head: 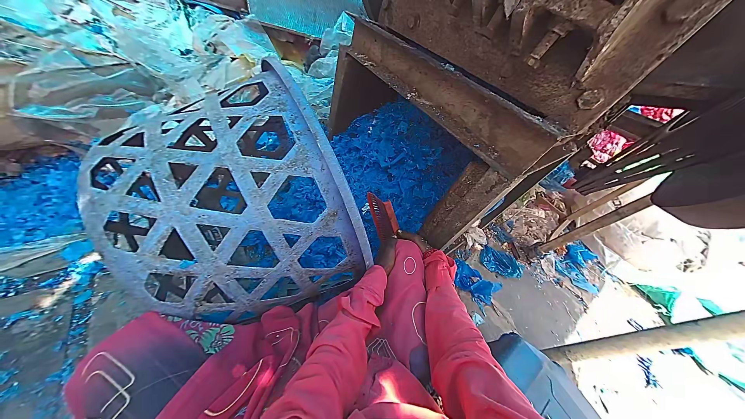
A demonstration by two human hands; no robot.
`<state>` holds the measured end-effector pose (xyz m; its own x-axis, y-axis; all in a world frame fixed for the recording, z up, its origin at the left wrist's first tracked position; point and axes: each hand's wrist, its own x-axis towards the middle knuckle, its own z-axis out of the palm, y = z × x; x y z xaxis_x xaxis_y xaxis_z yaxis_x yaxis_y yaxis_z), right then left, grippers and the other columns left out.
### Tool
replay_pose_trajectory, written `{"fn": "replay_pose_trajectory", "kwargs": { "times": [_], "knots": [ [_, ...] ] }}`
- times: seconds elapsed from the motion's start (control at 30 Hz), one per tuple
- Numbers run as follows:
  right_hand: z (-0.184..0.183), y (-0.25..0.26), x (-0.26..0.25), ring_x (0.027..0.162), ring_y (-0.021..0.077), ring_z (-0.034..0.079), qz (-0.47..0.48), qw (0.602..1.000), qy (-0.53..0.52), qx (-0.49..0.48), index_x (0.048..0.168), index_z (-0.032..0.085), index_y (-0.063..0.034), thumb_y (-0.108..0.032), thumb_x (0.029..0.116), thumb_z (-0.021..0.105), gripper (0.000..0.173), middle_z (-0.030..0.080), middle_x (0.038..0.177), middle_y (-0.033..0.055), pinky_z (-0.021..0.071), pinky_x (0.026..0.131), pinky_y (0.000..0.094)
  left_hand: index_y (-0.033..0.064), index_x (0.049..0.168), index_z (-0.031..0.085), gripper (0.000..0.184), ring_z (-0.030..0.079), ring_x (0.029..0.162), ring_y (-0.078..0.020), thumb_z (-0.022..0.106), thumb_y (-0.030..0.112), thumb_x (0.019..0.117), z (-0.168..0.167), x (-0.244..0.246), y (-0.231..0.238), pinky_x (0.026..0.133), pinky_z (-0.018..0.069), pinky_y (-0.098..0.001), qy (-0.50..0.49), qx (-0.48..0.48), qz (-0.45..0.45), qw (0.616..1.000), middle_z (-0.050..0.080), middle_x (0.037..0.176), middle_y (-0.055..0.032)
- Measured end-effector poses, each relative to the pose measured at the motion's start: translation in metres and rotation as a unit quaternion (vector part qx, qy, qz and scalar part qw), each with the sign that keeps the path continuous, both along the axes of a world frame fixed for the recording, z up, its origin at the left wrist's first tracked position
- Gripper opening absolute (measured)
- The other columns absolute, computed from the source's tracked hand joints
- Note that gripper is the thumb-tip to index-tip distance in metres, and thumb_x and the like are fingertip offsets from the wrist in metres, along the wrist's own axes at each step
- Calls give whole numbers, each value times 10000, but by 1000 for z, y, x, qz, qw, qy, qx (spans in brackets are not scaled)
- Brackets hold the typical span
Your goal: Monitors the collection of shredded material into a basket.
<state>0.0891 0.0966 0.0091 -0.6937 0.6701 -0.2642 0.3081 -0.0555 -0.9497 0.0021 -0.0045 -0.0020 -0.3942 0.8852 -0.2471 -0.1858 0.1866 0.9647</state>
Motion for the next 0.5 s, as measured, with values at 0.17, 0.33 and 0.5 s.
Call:
{"fn": "replay_pose_trajectory", "kwargs": {
  "times": [0.17,0.33,0.5],
  "knots": [
    [-23,27,1,813,8,598,-8,998,-37,41,1131,630,11,-156,1111,385,297,662,944,26,499,785,189,-93,1425,484,487,460,1402,-322,250,225,1141,-4,0,2,1171,334,-454,-4,4,5,1000,491,1474,-284],
    [-16,18,-4,795,16,576,-39,997,-38,47,1092,632,26,-100,1088,419,247,644,919,41,486,781,186,-79,1415,499,498,474,1383,-318,263,261,1138,-12,-1,5,1154,357,-464,0,2,9,1000,503,1465,-270],
    [-16,12,8,1024,195,639,-1,929,-77,361,1222,618,129,-36,1042,458,291,662,1167,260,486,907,240,-64,1446,478,520,471,1404,-299,240,284,1142,-3,0,4,1167,360,-443,9,-22,-5,1000,498,1487,-255]
  ]
}}
